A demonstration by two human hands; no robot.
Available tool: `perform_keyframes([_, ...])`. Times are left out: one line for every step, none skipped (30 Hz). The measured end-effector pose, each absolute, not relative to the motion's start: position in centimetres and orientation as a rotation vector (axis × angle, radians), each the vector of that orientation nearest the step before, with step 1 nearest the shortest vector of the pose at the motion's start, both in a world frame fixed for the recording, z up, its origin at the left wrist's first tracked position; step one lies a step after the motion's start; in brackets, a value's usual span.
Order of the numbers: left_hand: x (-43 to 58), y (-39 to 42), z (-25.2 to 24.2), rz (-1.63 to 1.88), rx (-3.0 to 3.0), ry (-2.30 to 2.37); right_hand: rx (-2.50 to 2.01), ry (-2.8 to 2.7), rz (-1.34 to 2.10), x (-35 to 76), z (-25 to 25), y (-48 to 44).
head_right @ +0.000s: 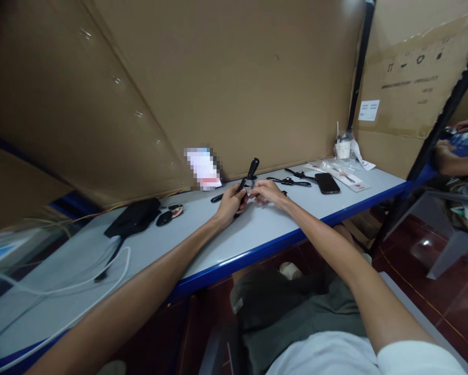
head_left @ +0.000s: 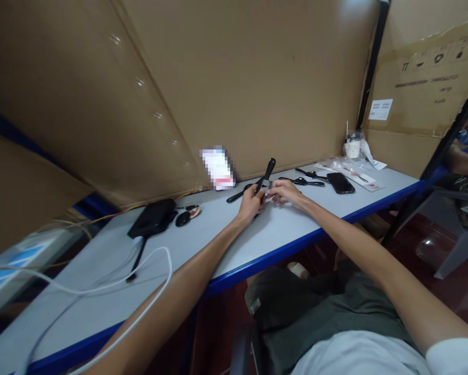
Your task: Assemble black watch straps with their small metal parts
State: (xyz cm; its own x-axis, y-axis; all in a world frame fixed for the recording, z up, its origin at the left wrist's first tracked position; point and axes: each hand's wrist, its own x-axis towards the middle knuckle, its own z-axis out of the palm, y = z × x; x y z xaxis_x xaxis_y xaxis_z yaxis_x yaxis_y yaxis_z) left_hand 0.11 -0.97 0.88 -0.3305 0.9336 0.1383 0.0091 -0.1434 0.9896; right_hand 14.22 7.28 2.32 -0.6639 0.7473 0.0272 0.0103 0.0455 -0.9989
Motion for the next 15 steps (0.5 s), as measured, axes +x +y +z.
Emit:
perform_keyframes([0.1,-1.0,0.9,1.567,1.113,1.372,-0.772,-1.702,1.669,14.2,2.5,7.2])
perform_keyframes([0.1,-1.0,1.0,1.556,1.101,1.375,-0.789,-1.645,1.659,14.2,2.7,7.2])
perform_keyframes([0.1,-1.0,1.0,1.544,1.087,1.377,-0.810,-1.597,1.650,14.2,2.8,7.3])
perform_keyframes([0.0,-1.0,0.9,1.531,1.068,1.375,-0.832,-1.560,1.644,14.2,2.9,7.3])
perform_keyframes([-0.1,-1.0,0.9,1.519,1.054,1.371,-0.852,-1.538,1.642,14.3,3.0,7.4])
perform_keyframes([-0.2,-1.0,0.8,1.511,1.050,1.365,-0.865,-1.529,1.642,14.3,3.0,7.4])
perform_keyframes([-0.3,-0.9,0.8,1.507,1.053,1.358,-0.867,-1.530,1.642,14.4,2.9,7.5])
perform_keyframes([-0.3,-0.9,0.7,1.503,1.061,1.351,-0.858,-1.540,1.645,14.4,2.8,7.5])
perform_keyframes([-0.4,-0.9,0.7,1.497,1.072,1.347,-0.841,-1.558,1.655,14.5,2.7,7.6])
perform_keyframes([-0.4,-0.9,0.7,1.492,1.083,1.345,-0.817,-1.578,1.674,14.5,2.5,7.6])
perform_keyframes([-0.4,-0.9,0.7,1.488,1.093,1.348,-0.790,-1.599,1.697,14.4,2.4,7.7])
perform_keyframes([-0.3,-0.9,0.7,1.484,1.099,1.354,-0.769,-1.617,1.717,14.4,2.2,7.8])
perform_keyframes([-0.3,-0.9,0.7,1.481,1.102,1.361,-0.755,-1.635,1.729,14.3,2.1,7.8])
perform_keyframes([-0.3,-0.9,0.7,1.479,1.104,1.368,-0.746,-1.650,1.730,14.2,1.9,7.9])
perform_keyframes([-0.3,-0.9,0.7,1.477,1.106,1.374,-0.745,-1.664,1.721,14.1,1.8,7.9])
